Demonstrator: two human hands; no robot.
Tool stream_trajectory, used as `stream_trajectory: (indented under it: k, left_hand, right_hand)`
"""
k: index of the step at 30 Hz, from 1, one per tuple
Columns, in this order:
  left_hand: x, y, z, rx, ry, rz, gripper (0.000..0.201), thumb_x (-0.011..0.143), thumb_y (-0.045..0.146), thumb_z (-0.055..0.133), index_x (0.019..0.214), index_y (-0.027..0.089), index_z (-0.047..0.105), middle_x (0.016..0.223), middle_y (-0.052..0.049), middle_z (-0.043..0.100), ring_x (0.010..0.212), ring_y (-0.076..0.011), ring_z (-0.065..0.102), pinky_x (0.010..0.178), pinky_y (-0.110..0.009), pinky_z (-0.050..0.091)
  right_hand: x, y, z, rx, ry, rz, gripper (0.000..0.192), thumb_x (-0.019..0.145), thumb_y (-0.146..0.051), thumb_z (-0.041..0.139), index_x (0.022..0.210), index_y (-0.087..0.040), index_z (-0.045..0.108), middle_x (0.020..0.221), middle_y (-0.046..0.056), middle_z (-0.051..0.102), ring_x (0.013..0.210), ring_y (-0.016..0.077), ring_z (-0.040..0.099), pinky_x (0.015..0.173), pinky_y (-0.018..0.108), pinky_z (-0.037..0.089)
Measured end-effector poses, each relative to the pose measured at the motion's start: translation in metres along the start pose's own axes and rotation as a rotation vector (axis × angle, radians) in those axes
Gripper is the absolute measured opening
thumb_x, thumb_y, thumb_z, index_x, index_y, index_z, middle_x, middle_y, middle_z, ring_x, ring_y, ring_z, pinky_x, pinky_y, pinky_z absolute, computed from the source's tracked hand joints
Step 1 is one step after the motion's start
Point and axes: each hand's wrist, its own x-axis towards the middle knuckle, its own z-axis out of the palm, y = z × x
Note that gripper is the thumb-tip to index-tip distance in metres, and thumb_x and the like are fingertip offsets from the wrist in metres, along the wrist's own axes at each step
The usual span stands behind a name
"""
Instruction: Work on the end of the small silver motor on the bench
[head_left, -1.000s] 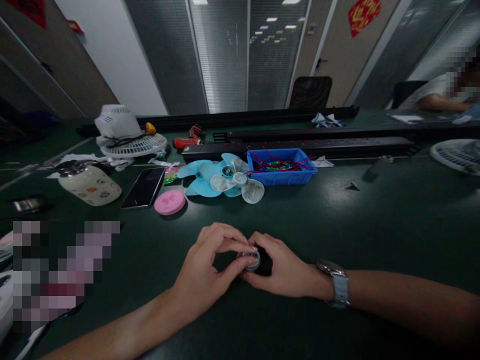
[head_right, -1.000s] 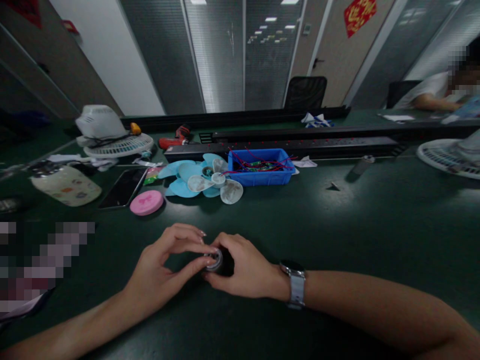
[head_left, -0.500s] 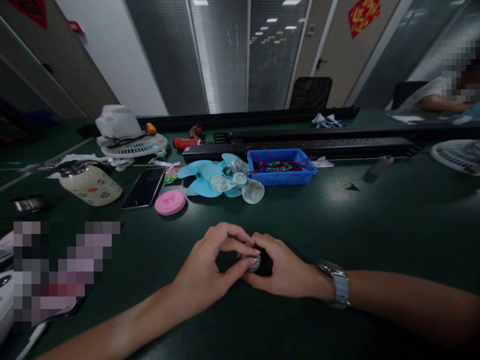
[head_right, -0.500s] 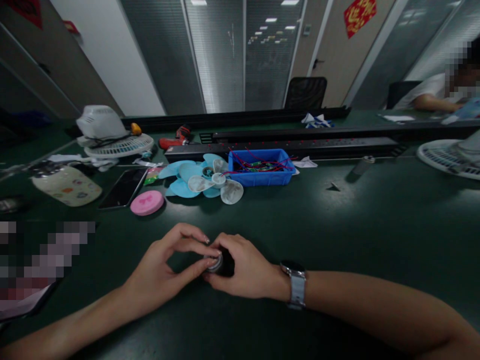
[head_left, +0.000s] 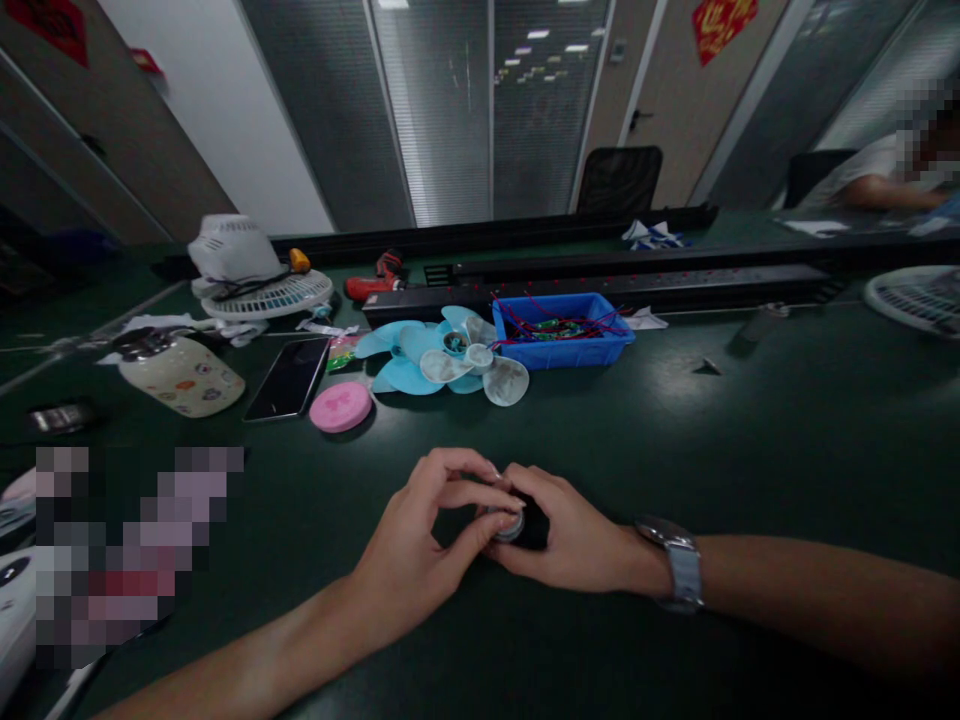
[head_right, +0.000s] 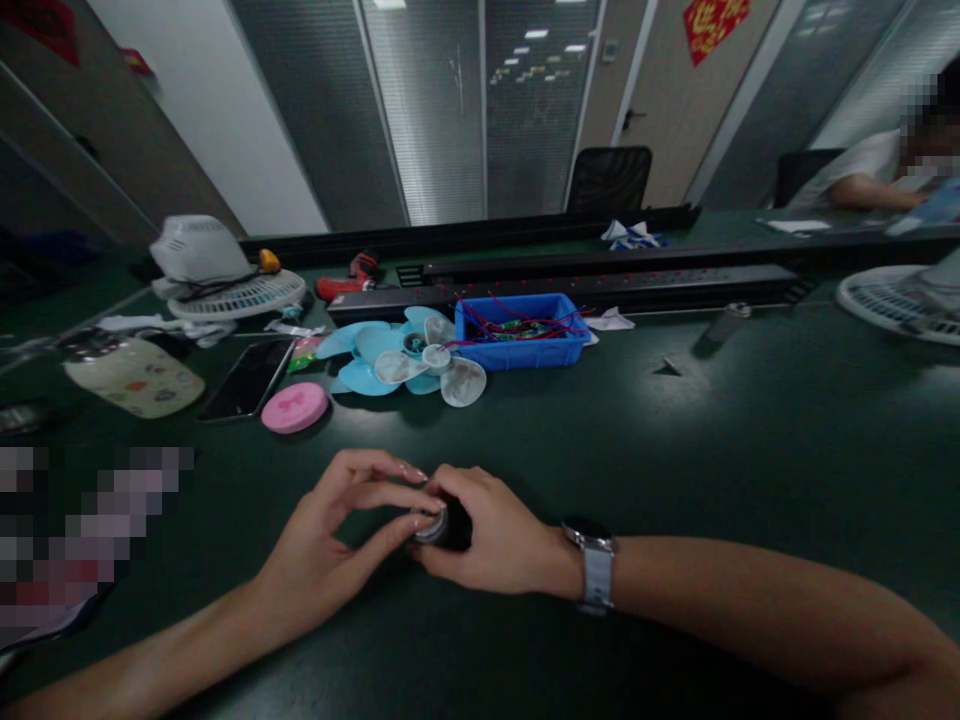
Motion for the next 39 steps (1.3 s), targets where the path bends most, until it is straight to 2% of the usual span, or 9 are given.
stream_trajectory:
  k: [4, 6, 12, 18, 22, 24, 29, 33, 39]
  left_hand:
    - [0.007, -0.005, -0.007, 0.011, 0.308, 0.013, 0.037, 0.082, 0.010, 0.069, 0.105, 0.026, 0.044, 0.085, 0.003, 0.072, 0.092, -0.0178, 0.070, 0.090, -0.036, 0.051]
    - [0.011, -0.012, -0.010, 0.017, 0.396, -0.037, 0.036, 0.080, 0.012, 0.070, 0.101, 0.024, 0.044, 0.083, 0.002, 0.072, 0.088, -0.0187, 0.071, 0.090, -0.037, 0.051]
    - [0.009, -0.039, -0.005, -0.004, 0.252, -0.225, 0.029, 0.083, 0.018, 0.067, 0.099, 0.021, 0.043, 0.086, -0.001, 0.072, 0.090, -0.0223, 0.073, 0.080, -0.036, 0.056]
    - [0.004, -0.044, -0.002, 0.139, 0.172, -0.205, 0.024, 0.082, 0.012, 0.065, 0.095, 0.021, 0.047, 0.090, -0.001, 0.071, 0.086, -0.0214, 0.074, 0.080, -0.036, 0.056]
    - [0.005, -0.049, -0.003, 0.127, 0.080, -0.227, 0.021, 0.080, 0.011, 0.065, 0.089, 0.020, 0.049, 0.087, -0.001, 0.071, 0.085, -0.0224, 0.075, 0.073, -0.034, 0.058]
    - [0.007, -0.046, -0.005, 0.103, 0.098, -0.237, 0.019, 0.081, 0.012, 0.066, 0.088, 0.020, 0.050, 0.086, -0.001, 0.069, 0.085, -0.0222, 0.075, 0.071, -0.032, 0.058]
    - [0.009, -0.021, -0.009, -0.030, 0.326, -0.126, 0.018, 0.081, 0.016, 0.068, 0.086, 0.020, 0.051, 0.082, 0.001, 0.064, 0.085, -0.0198, 0.074, 0.071, -0.027, 0.060]
    - [0.002, -0.003, -0.003, 0.009, 0.200, -0.014, 0.015, 0.078, 0.019, 0.074, 0.086, 0.020, 0.061, 0.086, -0.002, 0.065, 0.084, -0.0179, 0.070, 0.073, -0.029, 0.058]
    - [-0.001, -0.004, 0.004, 0.077, 0.064, -0.009, 0.010, 0.081, 0.024, 0.073, 0.089, 0.021, 0.069, 0.088, -0.005, 0.065, 0.090, -0.0213, 0.065, 0.078, -0.035, 0.054]
  right_hand:
    - [0.000, -0.005, -0.004, 0.036, -0.020, 0.022, 0.026, 0.075, -0.026, 0.073, 0.095, -0.019, 0.057, 0.091, 0.000, 0.064, 0.082, 0.0151, 0.060, 0.075, 0.029, 0.044]
    - [0.000, -0.006, -0.006, 0.065, -0.033, 0.041, 0.028, 0.075, -0.025, 0.074, 0.098, -0.020, 0.059, 0.094, 0.000, 0.066, 0.085, 0.0154, 0.061, 0.077, 0.030, 0.045]
    - [0.000, -0.007, -0.007, 0.128, -0.023, 0.101, 0.029, 0.072, -0.026, 0.076, 0.096, -0.019, 0.060, 0.094, 0.001, 0.067, 0.082, 0.0154, 0.062, 0.071, 0.028, 0.047]
    - [-0.001, -0.004, -0.005, 0.092, -0.023, 0.105, 0.030, 0.071, -0.030, 0.077, 0.093, -0.019, 0.061, 0.089, 0.001, 0.067, 0.080, 0.0163, 0.061, 0.072, 0.030, 0.047]
    - [-0.001, -0.003, -0.004, 0.077, -0.027, 0.110, 0.030, 0.071, -0.031, 0.077, 0.093, -0.019, 0.060, 0.088, 0.001, 0.066, 0.079, 0.0162, 0.061, 0.072, 0.030, 0.047]
    - [0.000, -0.004, -0.005, 0.075, -0.028, 0.110, 0.030, 0.071, -0.031, 0.077, 0.093, -0.019, 0.060, 0.088, 0.001, 0.066, 0.079, 0.0159, 0.061, 0.071, 0.029, 0.046]
    - [0.000, -0.003, -0.005, 0.085, -0.037, 0.096, 0.031, 0.071, -0.031, 0.077, 0.093, -0.019, 0.058, 0.089, 0.000, 0.066, 0.078, 0.0149, 0.061, 0.070, 0.027, 0.045]
    - [0.000, -0.001, -0.003, 0.064, -0.005, 0.075, 0.029, 0.070, -0.029, 0.077, 0.085, -0.019, 0.055, 0.082, -0.001, 0.063, 0.073, 0.0139, 0.058, 0.065, 0.025, 0.044]
    - [0.000, 0.000, -0.001, 0.079, 0.010, 0.048, 0.031, 0.068, -0.027, 0.077, 0.081, -0.020, 0.049, 0.081, -0.002, 0.059, 0.074, 0.0135, 0.057, 0.065, 0.024, 0.043]
